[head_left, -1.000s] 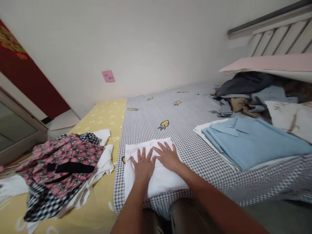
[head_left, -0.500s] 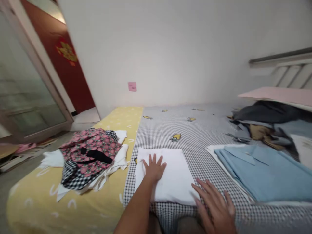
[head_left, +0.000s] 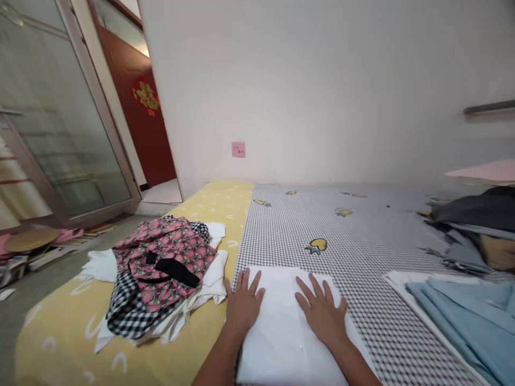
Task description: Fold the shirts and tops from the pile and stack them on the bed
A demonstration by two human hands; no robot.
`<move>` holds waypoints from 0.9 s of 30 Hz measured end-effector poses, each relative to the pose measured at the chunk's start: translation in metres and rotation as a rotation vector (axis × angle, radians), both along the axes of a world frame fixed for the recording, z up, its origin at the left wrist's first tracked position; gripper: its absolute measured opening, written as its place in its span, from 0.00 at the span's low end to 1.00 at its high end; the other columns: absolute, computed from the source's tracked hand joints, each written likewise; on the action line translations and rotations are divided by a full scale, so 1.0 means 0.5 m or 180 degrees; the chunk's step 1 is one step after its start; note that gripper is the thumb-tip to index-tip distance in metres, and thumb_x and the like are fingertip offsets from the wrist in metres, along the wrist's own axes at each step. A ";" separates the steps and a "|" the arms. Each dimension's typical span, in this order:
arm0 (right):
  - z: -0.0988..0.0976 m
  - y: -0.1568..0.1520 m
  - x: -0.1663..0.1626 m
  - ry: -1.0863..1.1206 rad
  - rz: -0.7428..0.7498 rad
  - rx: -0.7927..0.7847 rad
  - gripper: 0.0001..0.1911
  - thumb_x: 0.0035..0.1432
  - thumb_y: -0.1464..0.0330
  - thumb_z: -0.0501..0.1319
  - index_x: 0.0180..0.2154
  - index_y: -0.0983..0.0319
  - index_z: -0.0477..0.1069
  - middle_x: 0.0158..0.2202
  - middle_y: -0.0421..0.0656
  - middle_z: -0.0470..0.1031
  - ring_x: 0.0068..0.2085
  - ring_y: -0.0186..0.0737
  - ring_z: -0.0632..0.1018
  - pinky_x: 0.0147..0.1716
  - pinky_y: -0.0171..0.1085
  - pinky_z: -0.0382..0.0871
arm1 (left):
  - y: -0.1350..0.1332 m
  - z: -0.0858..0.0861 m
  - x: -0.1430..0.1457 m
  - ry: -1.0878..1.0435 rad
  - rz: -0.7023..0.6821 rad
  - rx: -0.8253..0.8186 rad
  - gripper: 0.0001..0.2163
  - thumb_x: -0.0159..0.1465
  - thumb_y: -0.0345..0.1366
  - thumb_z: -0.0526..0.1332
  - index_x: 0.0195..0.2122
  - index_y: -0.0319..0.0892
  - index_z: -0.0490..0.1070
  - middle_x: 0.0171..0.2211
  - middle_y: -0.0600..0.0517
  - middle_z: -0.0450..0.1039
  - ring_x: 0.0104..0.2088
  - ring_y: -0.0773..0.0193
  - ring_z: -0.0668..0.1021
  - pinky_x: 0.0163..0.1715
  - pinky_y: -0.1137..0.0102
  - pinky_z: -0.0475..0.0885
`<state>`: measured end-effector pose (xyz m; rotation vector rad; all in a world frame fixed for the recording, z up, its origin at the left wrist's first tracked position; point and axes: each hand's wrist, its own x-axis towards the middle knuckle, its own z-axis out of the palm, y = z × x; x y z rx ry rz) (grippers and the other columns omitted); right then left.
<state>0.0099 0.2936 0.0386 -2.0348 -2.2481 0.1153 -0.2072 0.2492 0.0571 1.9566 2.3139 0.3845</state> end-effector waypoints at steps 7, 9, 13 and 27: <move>-0.007 -0.001 -0.004 0.0126 0.0025 0.0084 0.27 0.70 0.52 0.39 0.68 0.40 0.52 0.74 0.35 0.45 0.72 0.55 0.48 0.63 0.71 0.41 | 0.009 -0.031 0.001 0.0020 0.0076 0.0250 0.24 0.71 0.44 0.48 0.68 0.59 0.53 0.72 0.51 0.49 0.71 0.50 0.53 0.67 0.36 0.40; -0.001 0.003 -0.004 0.0194 -0.0015 0.0091 0.28 0.70 0.51 0.39 0.68 0.41 0.52 0.74 0.35 0.46 0.72 0.54 0.48 0.63 0.70 0.40 | 0.014 -0.032 -0.003 -0.0377 0.0064 0.0314 0.24 0.69 0.43 0.50 0.67 0.57 0.57 0.72 0.51 0.49 0.72 0.50 0.51 0.67 0.37 0.35; 0.037 0.002 0.015 0.0615 0.0079 -0.0365 0.28 0.69 0.52 0.40 0.68 0.44 0.53 0.74 0.34 0.45 0.73 0.50 0.47 0.65 0.68 0.38 | 0.003 -0.023 -0.024 -0.1485 0.0136 0.0391 0.24 0.64 0.42 0.57 0.61 0.48 0.68 0.69 0.45 0.56 0.71 0.47 0.54 0.68 0.40 0.34; 0.023 -0.285 -0.007 -0.0378 0.1309 0.0154 0.52 0.48 0.81 0.58 0.70 0.43 0.46 0.74 0.39 0.40 0.72 0.57 0.46 0.67 0.62 0.41 | -0.353 -0.039 0.031 -0.3732 0.1557 0.1747 0.39 0.56 0.69 0.46 0.42 0.35 0.75 0.32 0.41 0.80 0.32 0.55 0.82 0.39 0.59 0.78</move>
